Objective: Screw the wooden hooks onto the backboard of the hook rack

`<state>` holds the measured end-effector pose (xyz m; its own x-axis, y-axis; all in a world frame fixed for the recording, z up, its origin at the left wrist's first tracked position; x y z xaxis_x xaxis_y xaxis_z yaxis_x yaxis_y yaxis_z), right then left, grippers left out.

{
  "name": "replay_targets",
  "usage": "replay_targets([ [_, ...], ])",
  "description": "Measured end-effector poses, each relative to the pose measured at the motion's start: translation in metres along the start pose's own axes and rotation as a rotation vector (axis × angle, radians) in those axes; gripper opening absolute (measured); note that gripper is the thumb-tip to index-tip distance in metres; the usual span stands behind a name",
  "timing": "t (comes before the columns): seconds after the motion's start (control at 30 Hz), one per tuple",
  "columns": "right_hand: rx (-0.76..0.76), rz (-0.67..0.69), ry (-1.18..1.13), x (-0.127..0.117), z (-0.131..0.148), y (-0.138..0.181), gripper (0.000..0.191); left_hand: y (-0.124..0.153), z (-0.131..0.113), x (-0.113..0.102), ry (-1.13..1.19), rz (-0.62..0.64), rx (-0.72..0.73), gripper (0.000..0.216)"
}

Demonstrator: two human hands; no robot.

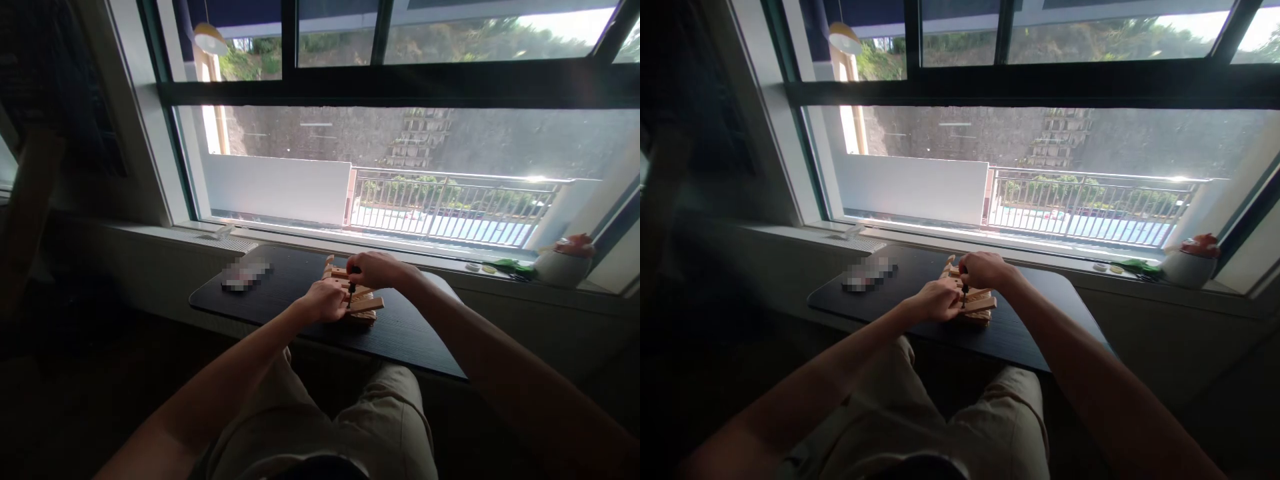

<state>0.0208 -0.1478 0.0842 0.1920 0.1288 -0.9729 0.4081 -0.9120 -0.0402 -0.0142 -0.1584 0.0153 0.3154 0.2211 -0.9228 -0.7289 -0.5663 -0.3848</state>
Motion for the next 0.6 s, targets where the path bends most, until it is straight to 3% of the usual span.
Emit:
replay_targets([
  [0.13,-0.035,0.005,-0.025,0.003,0.005,-0.002,0.025,0.001,0.002,0.004,0.040,0.016,-0.004,0.023],
  [0.4,0.152,-0.020,0.006,0.012,-0.009,-0.005,0.042,0.000,0.000,0.000,0.051,0.009,-0.001,0.022],
  [0.6,0.018,0.032,-0.033,0.004,0.000,0.000,0.025,0.001,0.001,-0.002,0.054,-0.015,0.002,0.020],
])
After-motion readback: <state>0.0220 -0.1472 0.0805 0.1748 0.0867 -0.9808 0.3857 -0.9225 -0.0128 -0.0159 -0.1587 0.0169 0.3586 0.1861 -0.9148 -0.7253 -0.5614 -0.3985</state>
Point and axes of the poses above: each hand's wrist, its own y-axis away from the middle knuckle, its own x-axis out of the palm, z = x × y, the point moved 10 cm from there along -y, towards the middle knuckle, and after that the axes turned 6 degrees about y, right-handed, at the moved point
